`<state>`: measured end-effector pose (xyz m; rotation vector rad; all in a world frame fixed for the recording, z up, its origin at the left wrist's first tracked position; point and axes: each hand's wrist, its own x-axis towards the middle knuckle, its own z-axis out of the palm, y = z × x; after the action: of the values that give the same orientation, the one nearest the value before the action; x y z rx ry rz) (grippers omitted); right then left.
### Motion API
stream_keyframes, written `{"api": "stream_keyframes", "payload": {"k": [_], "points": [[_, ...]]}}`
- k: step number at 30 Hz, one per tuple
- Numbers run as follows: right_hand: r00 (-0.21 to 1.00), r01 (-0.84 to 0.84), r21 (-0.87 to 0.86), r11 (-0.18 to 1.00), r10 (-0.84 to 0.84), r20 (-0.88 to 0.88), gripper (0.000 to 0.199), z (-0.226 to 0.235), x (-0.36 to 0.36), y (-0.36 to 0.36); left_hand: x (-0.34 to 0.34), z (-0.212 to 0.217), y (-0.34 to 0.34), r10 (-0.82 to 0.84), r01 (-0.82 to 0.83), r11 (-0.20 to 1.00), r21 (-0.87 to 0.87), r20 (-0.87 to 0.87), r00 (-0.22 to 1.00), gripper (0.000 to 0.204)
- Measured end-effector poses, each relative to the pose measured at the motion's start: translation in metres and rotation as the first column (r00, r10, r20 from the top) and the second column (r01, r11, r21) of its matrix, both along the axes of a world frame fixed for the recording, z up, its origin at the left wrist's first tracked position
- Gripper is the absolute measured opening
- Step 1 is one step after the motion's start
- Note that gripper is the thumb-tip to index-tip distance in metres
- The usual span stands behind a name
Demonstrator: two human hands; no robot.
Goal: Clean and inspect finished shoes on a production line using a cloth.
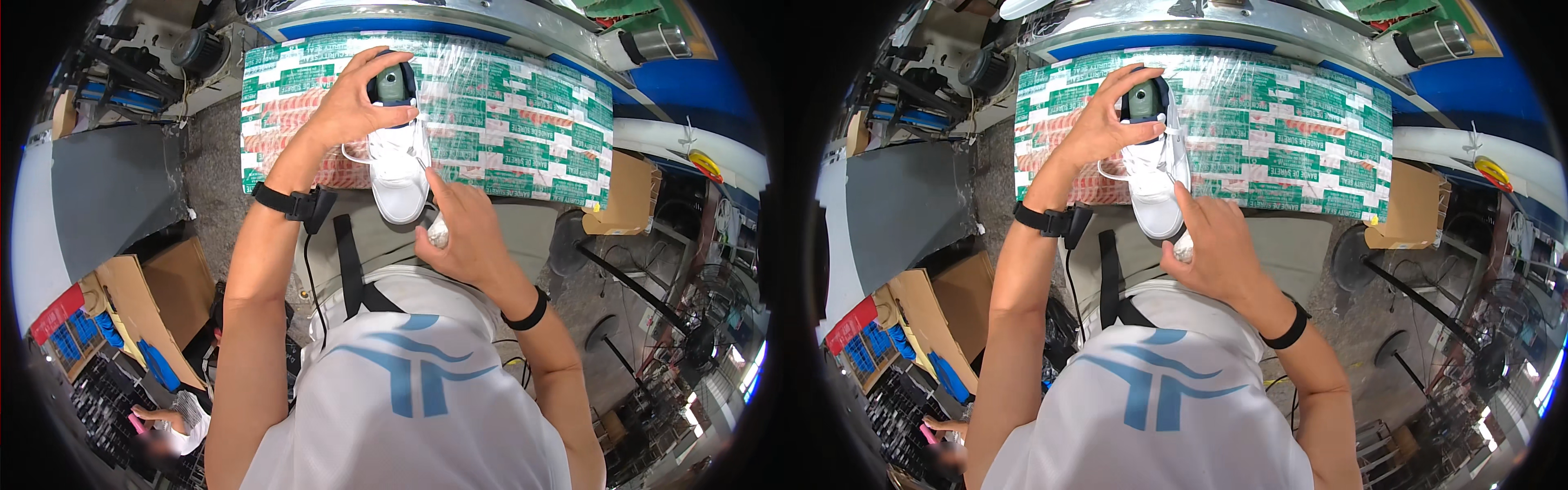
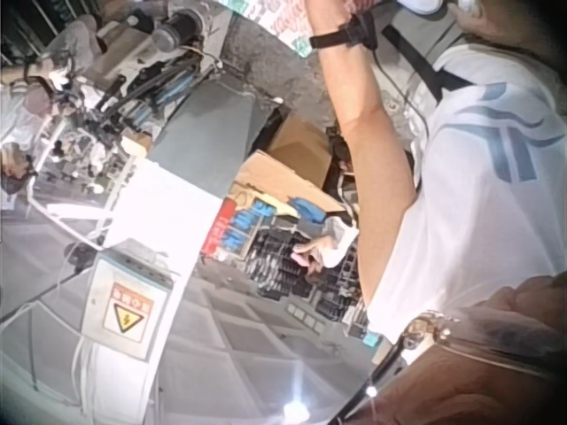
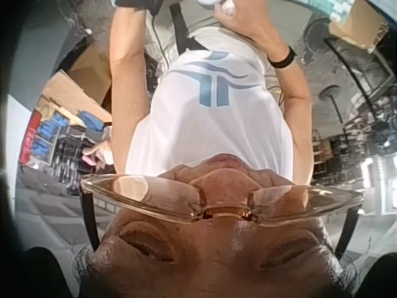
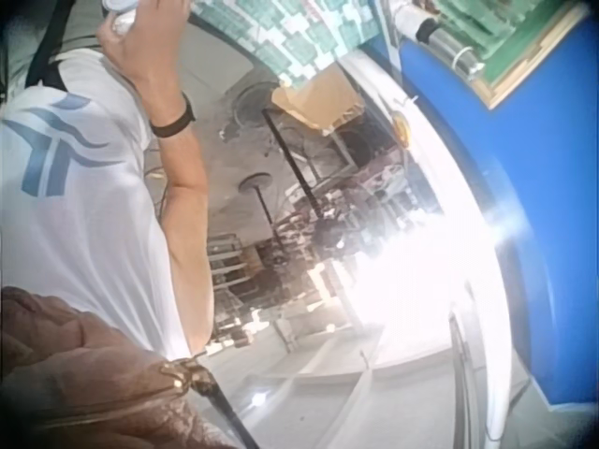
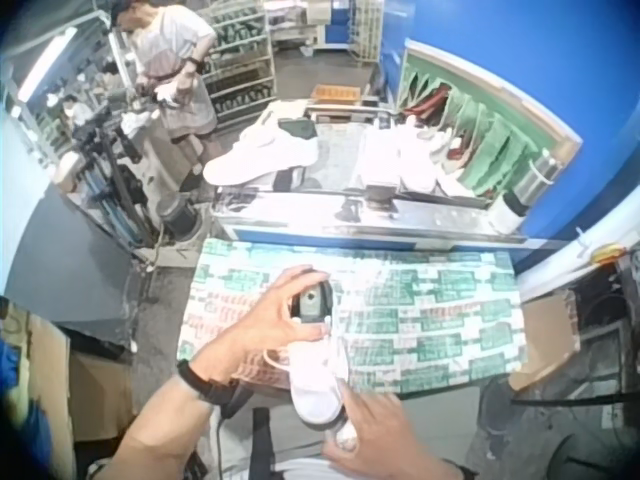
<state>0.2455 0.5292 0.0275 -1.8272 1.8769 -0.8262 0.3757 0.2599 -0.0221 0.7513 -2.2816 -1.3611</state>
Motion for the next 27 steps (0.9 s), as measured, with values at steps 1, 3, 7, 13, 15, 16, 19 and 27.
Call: {"api": "stream_keyframes", "payload": {"k": [1,3,7,13,15,16,19,27], "points": [[1.000,0.016,-0.028,0.999,-0.015,0.014,0.086,0.002,0.001,-0.003,0.000,0.006,0.000,0.002,-0.003,1.000,0.014,0.005,1.000,0.087],[0.999,0.039,-0.054,0.998,-0.038,0.026,0.086,0.001,0.001,-0.014,-0.002,0.013,-0.003,-0.002,0.002,1.000,0.029,0.008,1.000,0.088],[0.999,0.028,-0.075,0.997,-0.031,-0.043,0.086,-0.012,-0.003,-0.030,-0.003,0.002,-0.003,-0.011,0.012,0.999,0.030,-0.005,1.000,0.088],[0.990,0.015,0.045,0.999,-0.021,0.138,0.084,0.000,-0.008,-0.013,0.005,0.000,-0.012,-0.037,0.037,0.999,0.033,-0.001,0.999,0.090],[0.974,0.035,0.029,0.999,-0.040,0.221,0.084,-0.003,-0.009,-0.023,0.013,-0.001,-0.023,-0.051,0.051,0.999,0.011,-0.006,0.999,0.091],[0.968,0.104,-0.030,0.994,-0.094,0.231,0.083,-0.006,-0.012,-0.030,0.020,0.003,-0.028,-0.045,0.056,0.983,0.173,-0.067,0.997,0.095],[0.966,0.248,-0.111,0.962,-0.237,0.099,0.082,-0.017,-0.037,-0.043,0.050,0.003,-0.038,0.035,0.106,0.853,0.512,-0.259,0.965,0.121],[0.904,0.348,-0.150,0.925,-0.373,-0.207,0.088,-0.115,-0.136,-0.031,0.063,-0.040,0.077,0.661,-0.488,0.465,0.739,0.077,0.747,0.064]]}}
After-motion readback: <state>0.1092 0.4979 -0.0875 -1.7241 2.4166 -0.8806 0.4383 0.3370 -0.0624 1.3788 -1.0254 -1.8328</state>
